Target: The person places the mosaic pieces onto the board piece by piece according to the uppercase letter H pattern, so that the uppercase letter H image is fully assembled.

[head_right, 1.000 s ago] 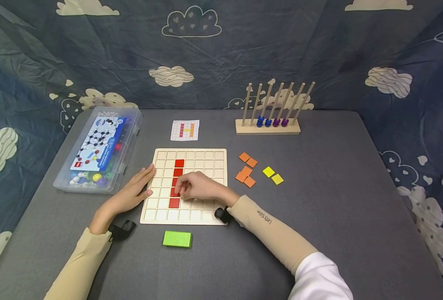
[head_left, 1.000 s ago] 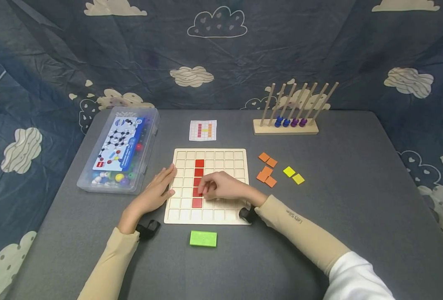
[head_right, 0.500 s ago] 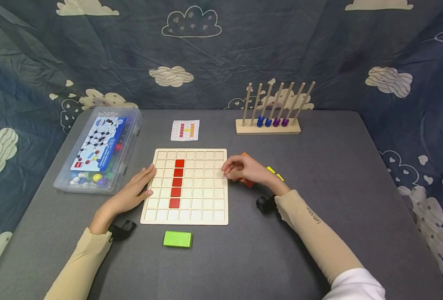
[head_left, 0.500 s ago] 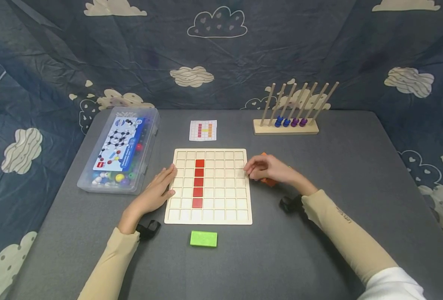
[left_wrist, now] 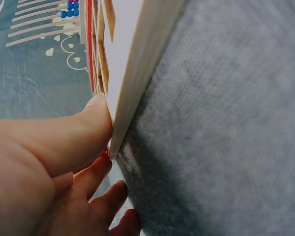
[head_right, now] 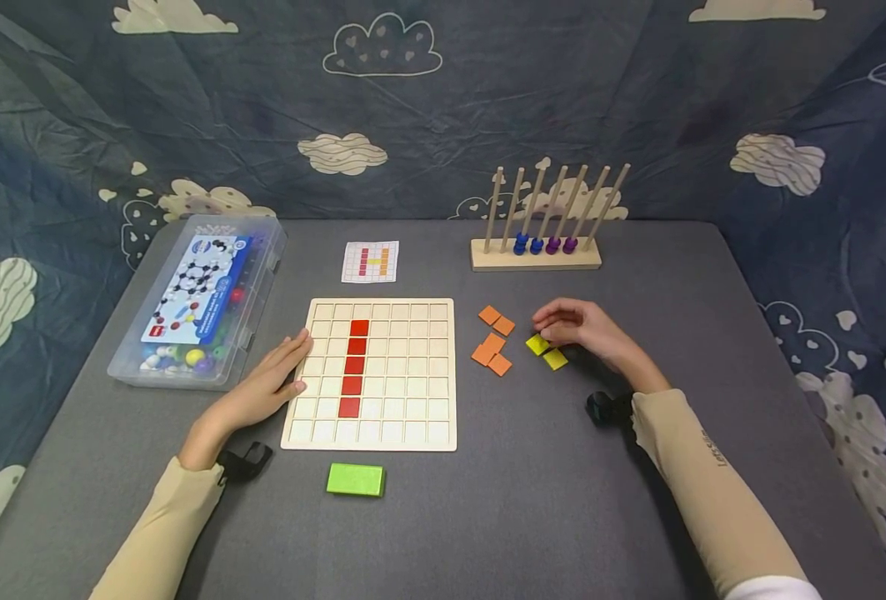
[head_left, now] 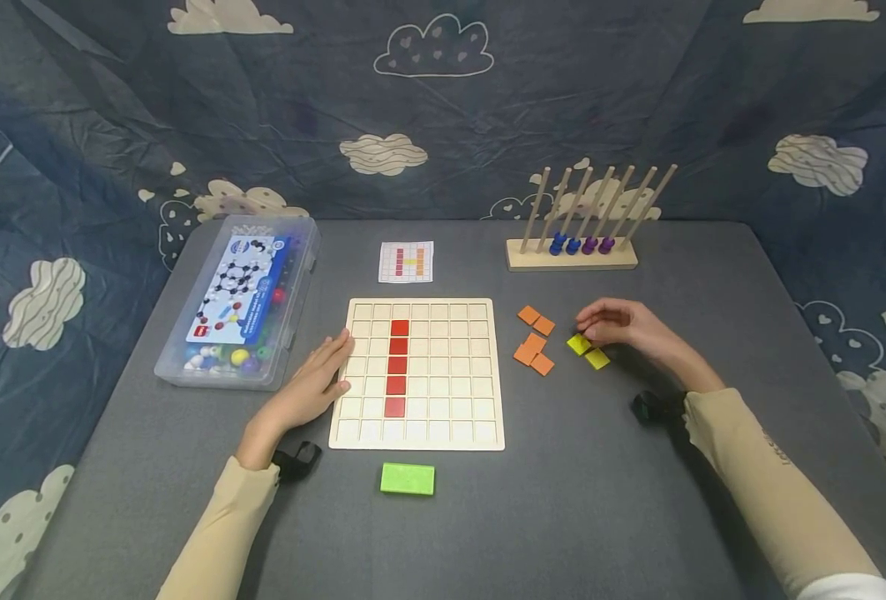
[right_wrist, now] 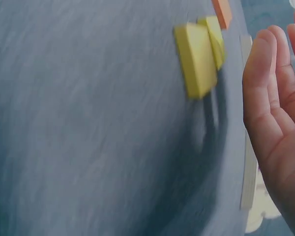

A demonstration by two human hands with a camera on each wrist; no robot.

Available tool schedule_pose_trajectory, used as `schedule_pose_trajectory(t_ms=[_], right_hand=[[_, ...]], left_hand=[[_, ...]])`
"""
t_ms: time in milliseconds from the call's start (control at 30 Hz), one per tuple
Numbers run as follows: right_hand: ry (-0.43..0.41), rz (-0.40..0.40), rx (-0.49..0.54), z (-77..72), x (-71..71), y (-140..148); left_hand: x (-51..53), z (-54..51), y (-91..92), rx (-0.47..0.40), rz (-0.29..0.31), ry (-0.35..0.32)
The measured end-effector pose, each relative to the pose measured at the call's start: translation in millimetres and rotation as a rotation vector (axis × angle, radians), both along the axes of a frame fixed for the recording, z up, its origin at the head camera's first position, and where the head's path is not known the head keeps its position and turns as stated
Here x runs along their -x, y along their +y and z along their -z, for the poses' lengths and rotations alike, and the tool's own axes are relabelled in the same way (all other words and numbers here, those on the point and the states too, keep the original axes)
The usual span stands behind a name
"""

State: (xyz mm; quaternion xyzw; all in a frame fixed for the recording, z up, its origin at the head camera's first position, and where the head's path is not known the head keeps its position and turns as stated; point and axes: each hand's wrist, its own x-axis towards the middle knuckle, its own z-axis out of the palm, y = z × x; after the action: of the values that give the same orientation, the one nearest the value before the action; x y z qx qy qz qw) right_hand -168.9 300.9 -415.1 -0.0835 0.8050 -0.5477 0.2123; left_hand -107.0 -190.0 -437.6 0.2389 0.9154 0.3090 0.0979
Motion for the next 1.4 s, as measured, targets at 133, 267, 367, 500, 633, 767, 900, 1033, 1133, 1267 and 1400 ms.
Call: schedule_pose_trajectory(t_ms=[133, 267, 367, 500, 633, 767, 900, 1033, 1133, 1267, 1400], right_hand=[[0.010, 0.027, -0.010, 1.2, -1.8, 7.7], [0.018, 0.034, -0.018, 3.2, -3.6, 8.7], [0.039, 0.022, -0.043, 5.6, -4.5, 7.4], [0.087, -0.004, -0.092, 8.9, -4.1, 5.0], [0.140, -0.023, -0.139, 10.5, -3.0, 1.9], [0.160, -0.031, -0.185, 12.3, -1.4, -1.9], [0.179, -0.041, -0.278, 12.7, -1.2, -7.2], [0.222, -0.048, -0.359, 11.5, -1.6, -12.1], [0.240, -0.049, -0.385, 11.9, -0.5, -14.1], [0.250, -0.040, -0.393, 11.2, 0.2, -15.3], [0.234, -0.039, -0.374, 9.2, 0.4, -14.1]], left_hand=[[-0.2, 0.7, 0.0, 0.005, -0.006, -0.017], [-0.6, 1.4, -0.3, -0.001, -0.002, -0.012], [-1.1, 1.5, -0.5, -0.008, 0.002, -0.002], [-1.3, 1.5, -0.9, -0.014, 0.003, -0.004], [-1.2, 1.3, -1.0, -0.017, 0.002, -0.007], [-1.2, 1.3, -1.1, -0.015, 0.001, -0.005], [-0.9, 1.7, -1.2, -0.016, 0.003, 0.003], [-0.9, 1.4, -0.8, -0.017, 0.005, 0.004], [-0.9, 0.9, -0.4, -0.016, 0.004, 0.005], [-0.7, 0.5, -0.2, -0.012, 0.003, 0.003], [-0.3, 0.1, 0.0, -0.010, 0.005, 0.001]])
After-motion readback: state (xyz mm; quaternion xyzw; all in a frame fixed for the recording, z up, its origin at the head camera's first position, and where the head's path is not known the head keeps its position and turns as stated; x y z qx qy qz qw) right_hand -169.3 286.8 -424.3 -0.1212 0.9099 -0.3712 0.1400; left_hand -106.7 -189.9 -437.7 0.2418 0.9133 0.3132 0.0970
